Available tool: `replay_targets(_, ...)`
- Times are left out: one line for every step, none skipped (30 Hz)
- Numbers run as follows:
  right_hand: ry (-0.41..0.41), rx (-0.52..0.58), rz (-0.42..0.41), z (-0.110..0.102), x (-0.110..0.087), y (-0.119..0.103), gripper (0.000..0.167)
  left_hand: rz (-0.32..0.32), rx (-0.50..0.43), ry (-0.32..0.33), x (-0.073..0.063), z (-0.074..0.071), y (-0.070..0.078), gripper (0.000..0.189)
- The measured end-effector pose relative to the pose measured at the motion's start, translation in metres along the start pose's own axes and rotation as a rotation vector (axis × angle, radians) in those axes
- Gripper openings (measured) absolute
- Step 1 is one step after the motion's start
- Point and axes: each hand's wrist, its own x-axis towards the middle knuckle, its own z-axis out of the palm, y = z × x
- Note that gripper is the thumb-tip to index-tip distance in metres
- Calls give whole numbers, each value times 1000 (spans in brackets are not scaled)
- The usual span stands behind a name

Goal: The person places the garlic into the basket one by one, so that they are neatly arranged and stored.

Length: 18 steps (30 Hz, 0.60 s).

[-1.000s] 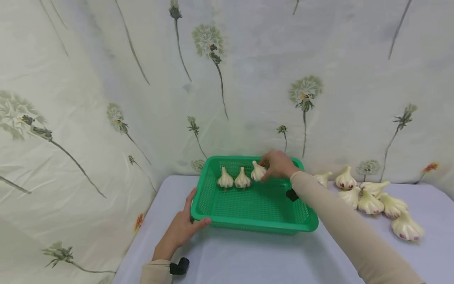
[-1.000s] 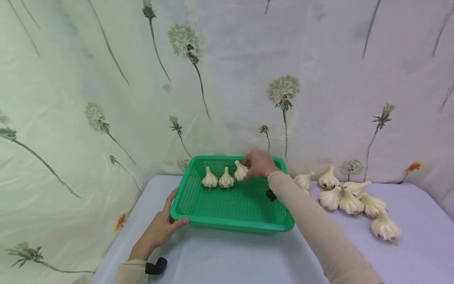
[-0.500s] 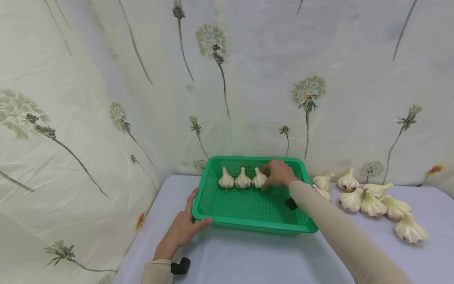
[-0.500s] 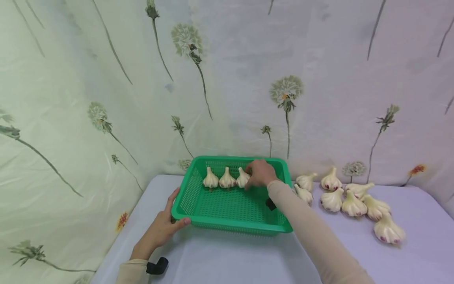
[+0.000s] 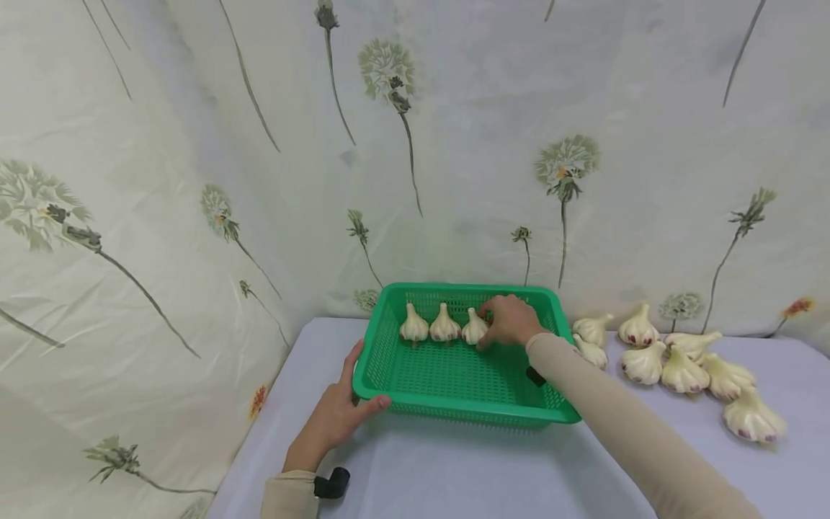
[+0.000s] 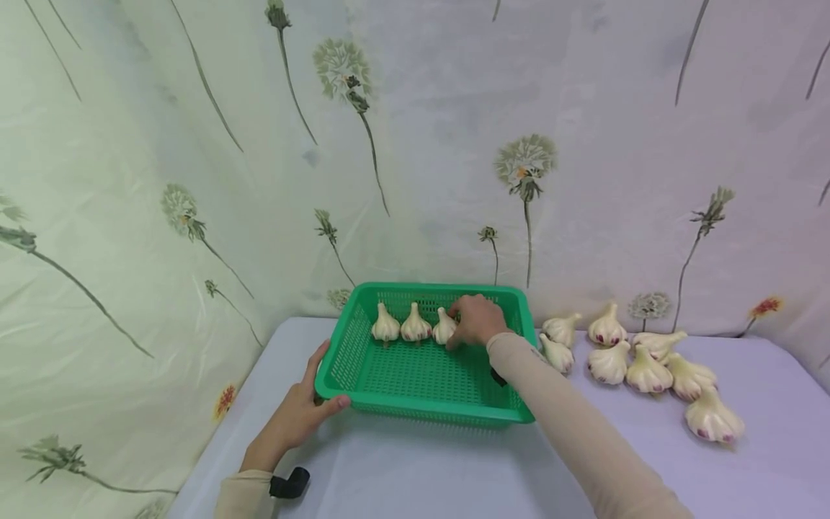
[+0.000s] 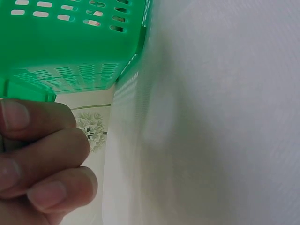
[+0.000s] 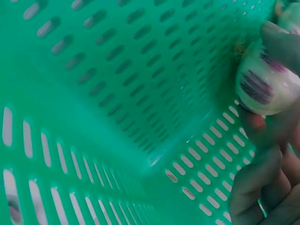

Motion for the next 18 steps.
replay_targets(-1,-2,2,0,0,0,65,1,-2,0,0,0,0,108)
replay_targets(-1,-4,5,0,0,-1,65,2,-2,1,0,0,0,108)
replay_targets(-1,-8,10,0,0,-1,65,5,-4,2,1,0,0,108)
replay_targets(1,-13,11,0,1,-2,66,7,-6,2,1,0,0,108)
replay_targets(2,-21,11,-1,1,-2,66,12,-7,4,1,-1,1,108)
replay_targets(3,-31,10,-1,1,-3,67,14,-9,5,1,-1,1,108)
replay_targets(4,-46,9,-1,1,-3,67,15,-10,5,1,0,1,108)
replay_targets(5,-59,3,0,0,-3,66,15,-11,5,1,-1,1,108)
replay_targets(3,-72,-3,0,0,-4,66,13,-13,2,1,-1,2,108)
replay_targets(1,-86,-14,0,0,-5,66,12,-13,1,0,-1,2,108)
replay_targets(-2,-98,-21,1,-1,-5,66,10,-13,-1,0,-1,2,108)
replay_targets(-4,-111,-28,2,-1,-6,66,5,-15,-3,0,-1,2,108)
replay_targets(-5,-122,-35,2,-1,-6,67,3,-16,-5,0,-1,2,108)
replay_targets(-7,-128,-42,3,-1,-7,68,1,-17,-6,0,-1,2,108)
replay_targets(-8,-136,-45,3,-1,-7,69,-1,-19,-7,-1,-1,2,108)
replay_targets(-8,-146,-47,4,-1,-7,70,-2,-19,-6,0,-1,1,108)
replay_targets(-12,-153,-44,4,-1,-7,72,-1,-18,-5,-1,0,1,108)
replay_targets(-13,-160,-42,4,-1,-7,74,-1,-19,-5,-1,0,0,108)
